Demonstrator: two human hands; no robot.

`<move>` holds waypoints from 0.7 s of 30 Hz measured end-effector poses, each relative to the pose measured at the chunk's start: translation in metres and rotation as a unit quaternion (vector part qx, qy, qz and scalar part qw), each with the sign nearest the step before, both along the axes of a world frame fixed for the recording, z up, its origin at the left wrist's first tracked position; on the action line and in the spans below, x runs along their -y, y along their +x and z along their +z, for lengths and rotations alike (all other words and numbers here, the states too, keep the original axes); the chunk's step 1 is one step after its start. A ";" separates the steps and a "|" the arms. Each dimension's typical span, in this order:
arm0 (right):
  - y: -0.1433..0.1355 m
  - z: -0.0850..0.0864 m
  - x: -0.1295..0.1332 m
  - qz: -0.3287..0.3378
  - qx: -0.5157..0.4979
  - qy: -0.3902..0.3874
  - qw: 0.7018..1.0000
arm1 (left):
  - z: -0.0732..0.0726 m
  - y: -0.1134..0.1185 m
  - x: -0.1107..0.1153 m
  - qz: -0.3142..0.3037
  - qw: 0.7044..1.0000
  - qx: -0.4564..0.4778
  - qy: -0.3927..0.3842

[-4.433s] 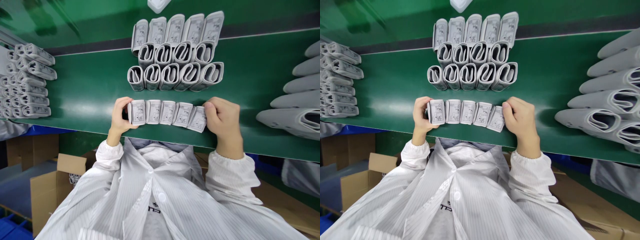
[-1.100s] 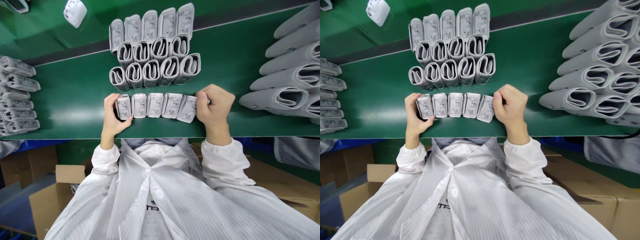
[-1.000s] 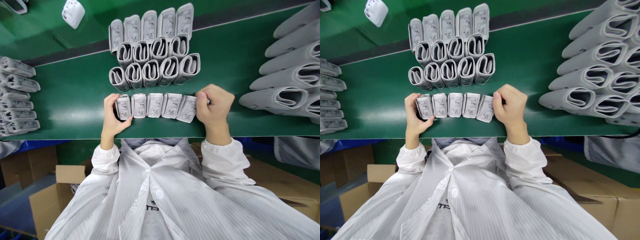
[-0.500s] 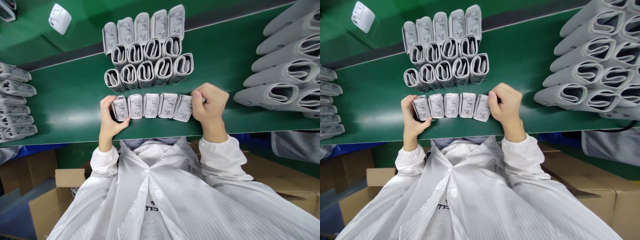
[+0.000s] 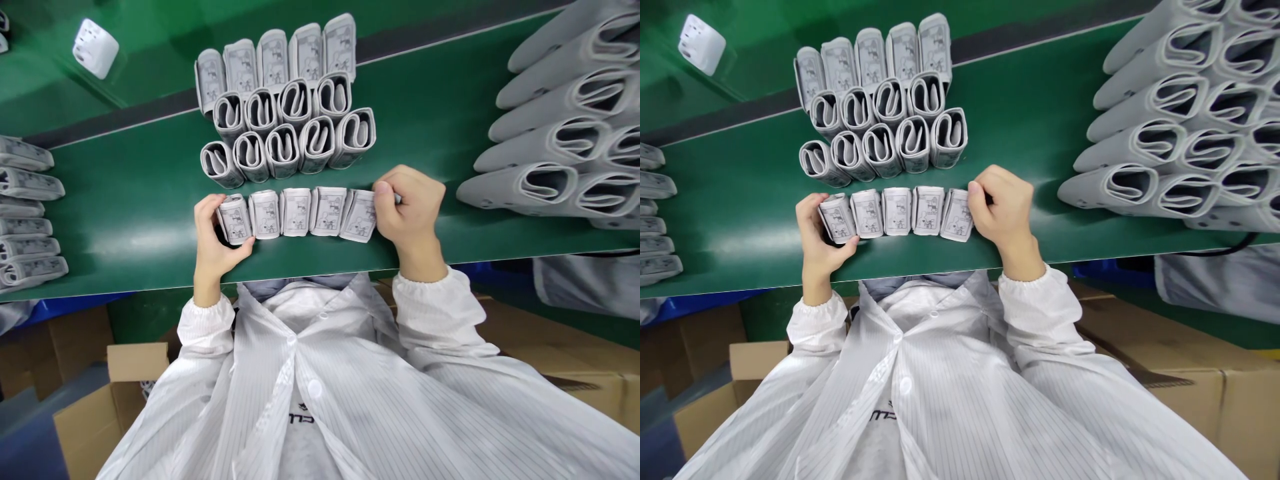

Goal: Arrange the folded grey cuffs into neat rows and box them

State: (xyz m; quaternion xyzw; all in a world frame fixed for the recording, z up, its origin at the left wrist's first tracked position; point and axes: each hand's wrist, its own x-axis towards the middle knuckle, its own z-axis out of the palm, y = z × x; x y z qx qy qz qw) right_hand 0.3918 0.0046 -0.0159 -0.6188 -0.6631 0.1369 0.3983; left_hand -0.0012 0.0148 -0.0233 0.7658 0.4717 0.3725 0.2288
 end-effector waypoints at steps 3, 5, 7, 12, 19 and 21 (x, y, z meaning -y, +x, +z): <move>0.000 0.000 0.000 -0.004 0.005 0.002 1.000 | 0.001 0.001 0.001 0.007 1.000 -0.002 -0.003; 0.002 -0.001 -0.001 -0.009 0.013 0.002 1.000 | 0.002 0.001 0.001 0.012 1.000 -0.002 0.001; 0.003 -0.003 -0.001 -0.013 0.017 0.001 1.000 | 0.002 0.001 0.000 0.020 1.000 -0.003 0.014; 0.006 -0.006 -0.002 -0.013 0.005 0.019 1.000 | -0.001 0.003 -0.004 0.031 0.995 0.003 0.099; 0.005 -0.006 -0.002 -0.017 -0.001 0.022 1.000 | -0.006 0.003 -0.006 0.041 0.990 0.037 0.133; 0.005 -0.006 -0.002 -0.016 -0.003 0.023 1.000 | -0.007 0.003 -0.006 0.034 0.990 0.048 0.129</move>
